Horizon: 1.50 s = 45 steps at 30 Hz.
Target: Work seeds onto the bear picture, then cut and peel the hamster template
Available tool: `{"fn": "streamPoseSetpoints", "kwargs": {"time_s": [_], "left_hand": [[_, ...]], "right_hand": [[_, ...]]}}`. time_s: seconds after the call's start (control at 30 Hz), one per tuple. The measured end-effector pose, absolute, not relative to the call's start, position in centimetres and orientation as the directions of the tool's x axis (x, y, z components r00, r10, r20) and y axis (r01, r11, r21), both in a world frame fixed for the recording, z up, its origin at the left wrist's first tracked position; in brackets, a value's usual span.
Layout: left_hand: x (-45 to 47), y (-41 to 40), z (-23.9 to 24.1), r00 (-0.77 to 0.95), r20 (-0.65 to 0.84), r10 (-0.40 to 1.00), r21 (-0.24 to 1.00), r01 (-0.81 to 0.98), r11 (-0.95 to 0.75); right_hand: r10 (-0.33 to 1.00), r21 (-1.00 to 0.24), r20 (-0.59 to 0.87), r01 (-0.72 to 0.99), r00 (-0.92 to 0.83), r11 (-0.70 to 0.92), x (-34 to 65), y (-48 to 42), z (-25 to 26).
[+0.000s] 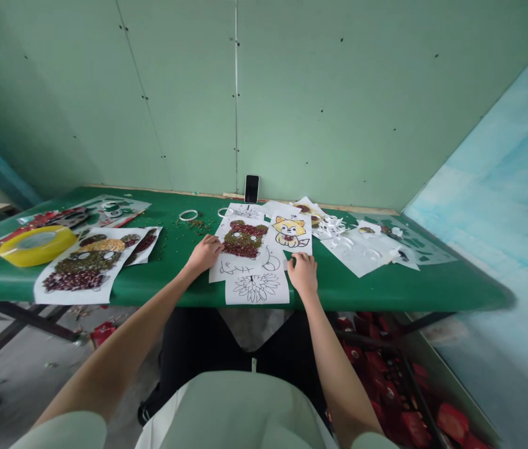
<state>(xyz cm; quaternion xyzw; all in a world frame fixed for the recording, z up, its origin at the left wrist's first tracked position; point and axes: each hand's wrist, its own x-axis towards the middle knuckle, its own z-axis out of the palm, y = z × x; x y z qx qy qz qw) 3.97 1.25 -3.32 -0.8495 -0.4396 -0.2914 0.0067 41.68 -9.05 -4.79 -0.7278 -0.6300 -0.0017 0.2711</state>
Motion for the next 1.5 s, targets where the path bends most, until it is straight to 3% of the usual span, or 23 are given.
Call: {"fn": "streamPoseSetpoints", "kwargs": {"time_s": [0.53, 0.63, 0.87, 1.07, 1.33, 1.5], "left_hand": [[4.1, 0.1, -2.5, 0.434, 0.522, 0.734, 0.238, 0.752, -0.614], [4.0, 0.2, -2.4, 0.308, 0.537, 0.785, 0.274, 0.817, -0.508], [2.8, 0.8, -2.0, -0.266, 0.574, 0.774, 0.472, 0.881, -0.046], [1.5, 3.7, -1.6, -0.284, 0.507, 0.814, 0.454, 0.891, 0.027], [0.4, 6.3, -1.8, -0.427, 0.259, 0.866, 0.494, 0.829, 0.261], [0.9, 6.4, -1.7, -0.373, 0.269, 0.888, 0.446, 0.865, 0.228]], "right_hand": [[0.921, -0.413, 0.336, 0.910, 0.198, -0.045, 41.7, -9.2, -4.6], [0.923, -0.413, 0.330, 0.910, 0.198, -0.047, 41.7, -9.3, -4.5], [0.921, -0.390, 0.337, 0.919, 0.194, -0.051, 41.6, -9.4, -4.4], [0.918, -0.387, 0.345, 0.921, 0.195, -0.050, 41.6, -9.1, -4.6], [0.910, -0.398, 0.370, 0.917, 0.189, -0.029, 41.8, -9.1, -4.9], [0.903, -0.398, 0.388, 0.917, 0.185, -0.017, 41.9, -9.0, -5.2]]}}
